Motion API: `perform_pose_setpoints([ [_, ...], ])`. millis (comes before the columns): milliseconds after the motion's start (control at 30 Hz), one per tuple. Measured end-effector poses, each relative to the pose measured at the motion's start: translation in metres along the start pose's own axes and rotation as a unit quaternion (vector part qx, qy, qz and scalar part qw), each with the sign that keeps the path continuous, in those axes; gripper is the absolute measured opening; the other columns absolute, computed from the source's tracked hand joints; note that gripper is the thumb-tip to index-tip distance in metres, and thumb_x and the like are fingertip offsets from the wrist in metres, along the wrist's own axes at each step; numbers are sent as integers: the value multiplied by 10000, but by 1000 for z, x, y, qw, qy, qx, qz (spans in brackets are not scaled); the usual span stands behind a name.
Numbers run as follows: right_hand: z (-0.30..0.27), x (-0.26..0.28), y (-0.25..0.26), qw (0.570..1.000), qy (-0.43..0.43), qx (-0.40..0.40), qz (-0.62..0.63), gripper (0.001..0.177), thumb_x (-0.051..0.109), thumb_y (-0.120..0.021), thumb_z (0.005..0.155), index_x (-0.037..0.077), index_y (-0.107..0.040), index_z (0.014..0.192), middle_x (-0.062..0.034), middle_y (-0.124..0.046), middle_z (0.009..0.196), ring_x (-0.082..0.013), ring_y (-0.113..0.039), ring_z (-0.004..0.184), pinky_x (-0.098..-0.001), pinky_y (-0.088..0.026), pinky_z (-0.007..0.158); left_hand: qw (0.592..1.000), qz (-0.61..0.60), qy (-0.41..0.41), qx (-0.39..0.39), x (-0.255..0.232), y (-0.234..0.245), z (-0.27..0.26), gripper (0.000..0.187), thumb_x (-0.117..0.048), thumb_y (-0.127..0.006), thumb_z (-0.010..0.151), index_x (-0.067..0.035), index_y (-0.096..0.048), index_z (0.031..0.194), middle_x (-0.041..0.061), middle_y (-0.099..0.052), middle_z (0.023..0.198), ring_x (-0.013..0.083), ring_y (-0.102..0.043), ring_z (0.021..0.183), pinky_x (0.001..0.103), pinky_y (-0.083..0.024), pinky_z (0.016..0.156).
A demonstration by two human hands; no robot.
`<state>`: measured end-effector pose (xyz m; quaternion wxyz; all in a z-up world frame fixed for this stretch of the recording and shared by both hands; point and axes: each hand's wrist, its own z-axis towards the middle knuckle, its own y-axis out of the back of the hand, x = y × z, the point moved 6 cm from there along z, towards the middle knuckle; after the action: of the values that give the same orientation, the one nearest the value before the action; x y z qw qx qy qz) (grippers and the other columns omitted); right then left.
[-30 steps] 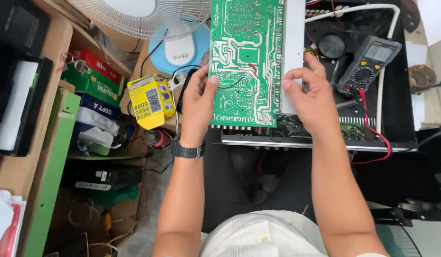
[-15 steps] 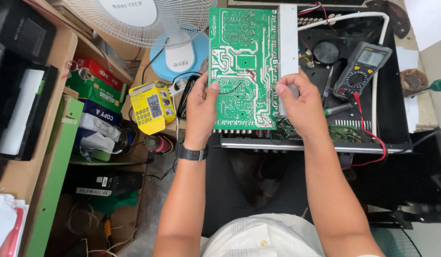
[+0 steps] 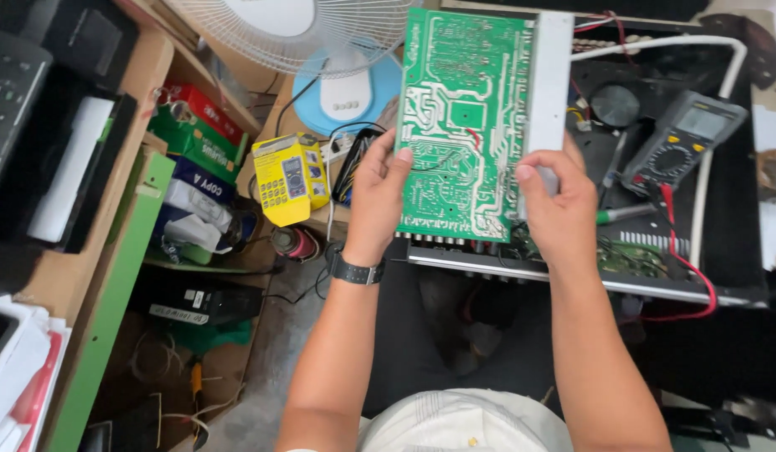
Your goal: The person holds a green circuit board and uses a metal tool to scrape or clean the surface of the board. They flip the board over to work on both sides, focusing on the solder points and component areas.
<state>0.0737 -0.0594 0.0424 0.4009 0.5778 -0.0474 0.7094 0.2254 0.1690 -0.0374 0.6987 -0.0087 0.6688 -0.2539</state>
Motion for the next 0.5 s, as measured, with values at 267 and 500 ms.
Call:
perform_pose_setpoints([
  [267, -17, 7, -4, 971, 226, -53, -52, 109, 103, -783, 1237, 11, -761, 1182, -254, -586, 1687, -490, -506, 1594, -655, -366, 1346, 1000, 6, -1, 2, 3, -2, -2, 523, -112, -700, 1190, 24, -566, 1676, 207, -829, 1315, 217, -837, 1125, 402, -706, 935],
  [500, -18, 6, -6, 965, 252, -58, -40, 157, 119, -768, 1223, -4, -785, 1127, -180, -811, 1316, -421, -654, 1295, -596, -470, 1243, 999, 17, 5, 39, -8, -5, -8, 702, 41, -703, 1073, 44, -484, 1739, 251, -799, 1381, 283, -799, 1273, 473, -639, 1104],
])
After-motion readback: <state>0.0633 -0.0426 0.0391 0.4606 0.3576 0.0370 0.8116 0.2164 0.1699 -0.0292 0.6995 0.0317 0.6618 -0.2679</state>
